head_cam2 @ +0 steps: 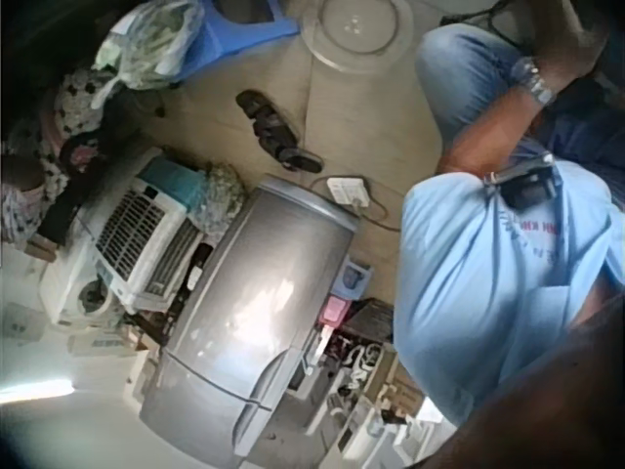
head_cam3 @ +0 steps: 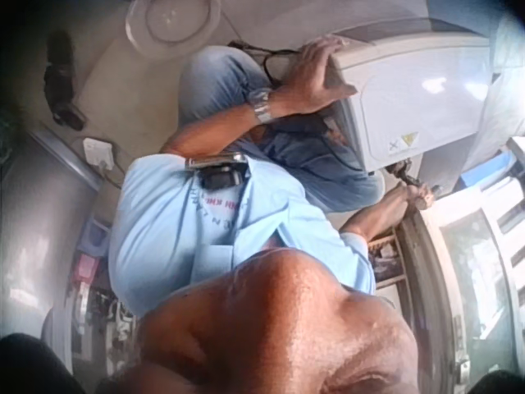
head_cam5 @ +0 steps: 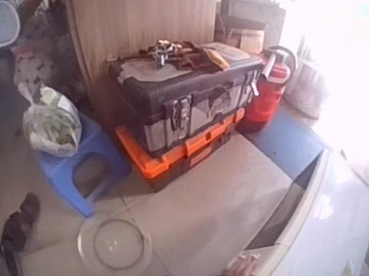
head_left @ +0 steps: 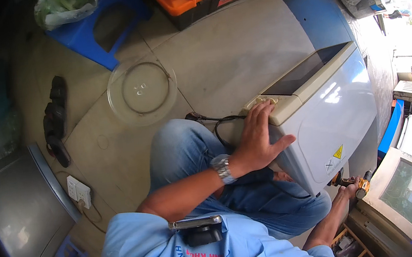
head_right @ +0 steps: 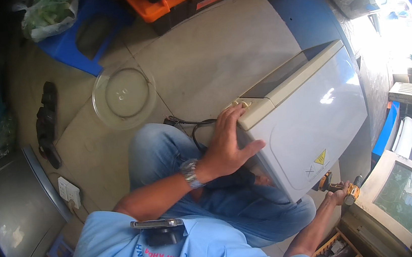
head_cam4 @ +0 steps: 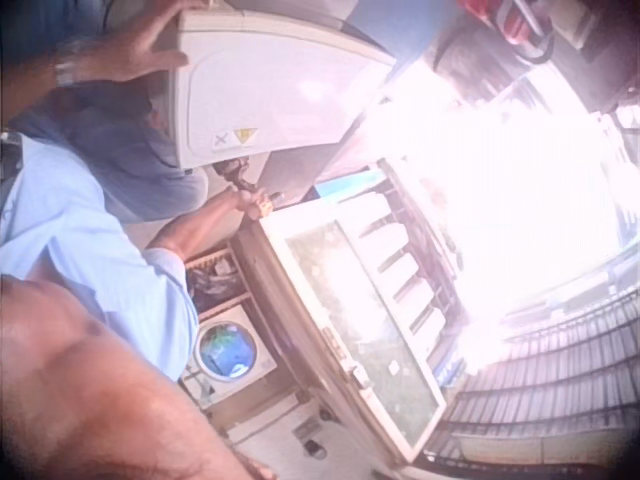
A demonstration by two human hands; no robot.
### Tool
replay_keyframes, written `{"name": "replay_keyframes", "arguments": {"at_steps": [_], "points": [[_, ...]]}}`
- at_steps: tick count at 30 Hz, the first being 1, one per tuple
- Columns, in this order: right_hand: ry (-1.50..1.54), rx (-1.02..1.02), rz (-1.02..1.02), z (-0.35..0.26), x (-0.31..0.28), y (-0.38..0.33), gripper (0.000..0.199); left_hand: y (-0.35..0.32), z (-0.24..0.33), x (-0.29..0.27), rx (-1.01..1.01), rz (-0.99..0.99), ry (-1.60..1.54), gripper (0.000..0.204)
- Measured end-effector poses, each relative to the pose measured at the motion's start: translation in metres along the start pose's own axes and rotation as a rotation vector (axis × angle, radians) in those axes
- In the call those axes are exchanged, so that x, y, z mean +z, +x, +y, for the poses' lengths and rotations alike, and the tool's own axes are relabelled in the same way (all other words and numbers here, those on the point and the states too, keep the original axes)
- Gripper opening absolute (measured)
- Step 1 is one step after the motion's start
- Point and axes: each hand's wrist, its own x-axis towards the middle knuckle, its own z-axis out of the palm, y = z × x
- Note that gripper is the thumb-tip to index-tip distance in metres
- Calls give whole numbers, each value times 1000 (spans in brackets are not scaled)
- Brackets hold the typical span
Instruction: The person sits on the floor and uses a cordless drill to remove screws from the casing of a white appliance. They remove the side panel to expose the internal components.
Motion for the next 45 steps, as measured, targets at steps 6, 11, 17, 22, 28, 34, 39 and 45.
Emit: {"name": "replay_keyframes", "arguments": {"at_steps": [6, 11, 17, 22, 28, 34, 39, 45], "points": [[-103, -101, 16, 15, 8, -23, 31, 39, -23, -60, -614, -194, -531, 62], [-117, -77, -141, 15, 3, -49, 35, 102, -52, -71, -417, -486, -462, 45], [-124, 96, -396, 39, -53, -80, 38, 148, -121, -35, -598, -798, -147, 48], [-71, 201, -566, 31, -47, -72, 38, 145, -146, 14, -737, -964, -130, 58], [-88, 276, -665, 20, -46, -65, 39, 148, -138, 33, -761, -798, -58, 61], [-160, 286, -597, 11, -36, -73, 38, 142, -150, 34, -680, -664, 8, 44], [-189, 293, -564, 9, -32, -80, 38, 157, -152, 8, -576, -629, 119, 30], [-208, 290, -546, 9, -21, -82, 37, 136, -162, 44, -241, -601, 421, 33]]}}
